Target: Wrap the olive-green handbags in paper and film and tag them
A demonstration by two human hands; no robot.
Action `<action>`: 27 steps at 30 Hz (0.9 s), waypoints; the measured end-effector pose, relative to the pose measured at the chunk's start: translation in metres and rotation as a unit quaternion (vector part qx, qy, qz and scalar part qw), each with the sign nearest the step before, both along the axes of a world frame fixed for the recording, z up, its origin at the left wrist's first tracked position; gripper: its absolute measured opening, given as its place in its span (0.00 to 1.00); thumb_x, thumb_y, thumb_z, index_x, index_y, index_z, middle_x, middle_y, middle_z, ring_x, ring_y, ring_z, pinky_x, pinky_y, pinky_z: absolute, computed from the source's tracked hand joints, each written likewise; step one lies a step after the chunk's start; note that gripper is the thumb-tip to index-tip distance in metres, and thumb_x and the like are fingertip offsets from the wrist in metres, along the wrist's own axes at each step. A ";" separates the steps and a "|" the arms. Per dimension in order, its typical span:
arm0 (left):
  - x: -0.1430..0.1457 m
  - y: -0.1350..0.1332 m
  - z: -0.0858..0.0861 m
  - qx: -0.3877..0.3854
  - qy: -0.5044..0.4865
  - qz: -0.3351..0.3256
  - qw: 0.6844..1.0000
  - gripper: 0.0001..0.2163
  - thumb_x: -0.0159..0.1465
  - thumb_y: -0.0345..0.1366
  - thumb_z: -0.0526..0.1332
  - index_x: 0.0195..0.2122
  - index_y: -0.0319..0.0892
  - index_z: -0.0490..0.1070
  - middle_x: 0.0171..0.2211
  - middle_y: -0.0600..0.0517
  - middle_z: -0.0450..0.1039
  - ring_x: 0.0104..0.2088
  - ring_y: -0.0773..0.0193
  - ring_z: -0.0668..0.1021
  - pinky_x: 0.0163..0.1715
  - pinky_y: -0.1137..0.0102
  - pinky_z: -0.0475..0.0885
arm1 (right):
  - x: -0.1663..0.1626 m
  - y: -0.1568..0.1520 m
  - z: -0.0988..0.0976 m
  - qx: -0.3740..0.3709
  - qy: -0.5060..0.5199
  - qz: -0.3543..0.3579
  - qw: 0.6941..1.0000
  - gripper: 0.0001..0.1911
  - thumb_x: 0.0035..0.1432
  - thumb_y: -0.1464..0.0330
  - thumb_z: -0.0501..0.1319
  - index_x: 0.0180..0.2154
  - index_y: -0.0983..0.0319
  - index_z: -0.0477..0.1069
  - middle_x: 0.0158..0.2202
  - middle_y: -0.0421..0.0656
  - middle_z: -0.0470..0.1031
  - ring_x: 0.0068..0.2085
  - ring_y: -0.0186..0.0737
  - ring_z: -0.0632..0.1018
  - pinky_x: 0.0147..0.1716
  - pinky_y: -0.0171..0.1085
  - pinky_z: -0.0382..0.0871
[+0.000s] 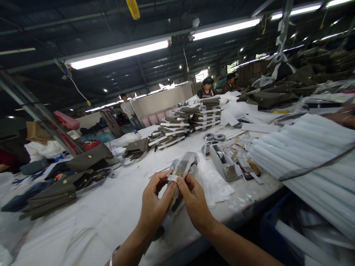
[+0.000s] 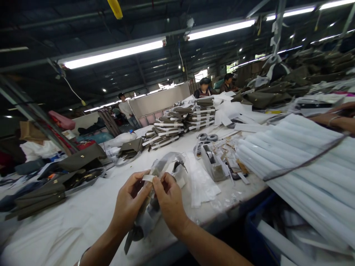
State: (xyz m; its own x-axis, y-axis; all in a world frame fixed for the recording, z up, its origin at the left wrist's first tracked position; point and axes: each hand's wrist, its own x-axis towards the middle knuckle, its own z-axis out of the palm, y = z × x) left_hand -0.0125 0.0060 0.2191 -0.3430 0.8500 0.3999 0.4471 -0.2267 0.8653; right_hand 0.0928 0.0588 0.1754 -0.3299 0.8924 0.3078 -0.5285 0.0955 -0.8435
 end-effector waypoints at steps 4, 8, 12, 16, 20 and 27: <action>-0.001 -0.005 0.004 0.004 0.004 -0.030 1.000 0.11 0.64 0.40 0.63 0.45 0.41 0.72 0.43 0.49 0.76 0.43 0.61 0.78 0.44 0.70 0.73 | -0.001 0.000 -0.003 0.012 0.008 -0.014 1.000 0.16 0.63 0.53 0.60 0.36 0.61 0.70 0.31 0.40 0.68 0.33 0.38 0.69 0.36 0.35 0.66; -0.005 -0.009 0.012 -0.008 0.033 -0.071 0.997 0.11 0.66 0.42 0.60 0.45 0.42 0.72 0.43 0.49 0.76 0.43 0.60 0.78 0.44 0.70 0.73 | -0.004 0.002 -0.010 0.010 0.008 -0.035 0.999 0.17 0.61 0.53 0.62 0.41 0.60 0.72 0.28 0.40 0.68 0.30 0.38 0.68 0.35 0.37 0.66; -0.005 -0.010 0.020 -0.023 0.137 -0.022 0.990 0.10 0.65 0.42 0.62 0.42 0.43 0.75 0.39 0.51 0.78 0.38 0.62 0.79 0.42 0.71 0.74 | -0.007 0.004 -0.011 0.006 0.006 -0.046 0.999 0.18 0.59 0.52 0.63 0.41 0.61 0.72 0.27 0.40 0.68 0.31 0.39 0.68 0.34 0.37 0.67; -0.007 -0.010 0.029 -0.038 0.207 0.002 0.978 0.09 0.64 0.41 0.63 0.41 0.45 0.77 0.36 0.53 0.79 0.36 0.63 0.80 0.40 0.72 0.75 | -0.005 0.004 -0.009 0.001 0.009 -0.044 0.999 0.18 0.58 0.52 0.64 0.37 0.60 0.72 0.26 0.40 0.68 0.30 0.39 0.68 0.33 0.37 0.67; -0.008 -0.010 0.038 -0.062 0.208 -0.009 0.976 0.10 0.64 0.42 0.63 0.41 0.43 0.79 0.36 0.52 0.80 0.36 0.61 0.81 0.40 0.71 0.76 | -0.003 0.006 -0.008 0.011 0.007 -0.030 0.999 0.18 0.58 0.52 0.65 0.35 0.60 0.71 0.25 0.39 0.66 0.29 0.39 0.67 0.31 0.37 0.65; -0.005 -0.009 0.039 -0.054 0.208 0.021 0.976 0.10 0.62 0.42 0.64 0.37 0.42 0.81 0.35 0.51 0.81 0.36 0.57 0.82 0.39 0.68 0.78 | -0.003 0.009 -0.010 0.023 0.007 -0.009 1.000 0.18 0.60 0.53 0.64 0.32 0.61 0.67 0.27 0.38 0.64 0.29 0.35 0.65 0.28 0.34 0.61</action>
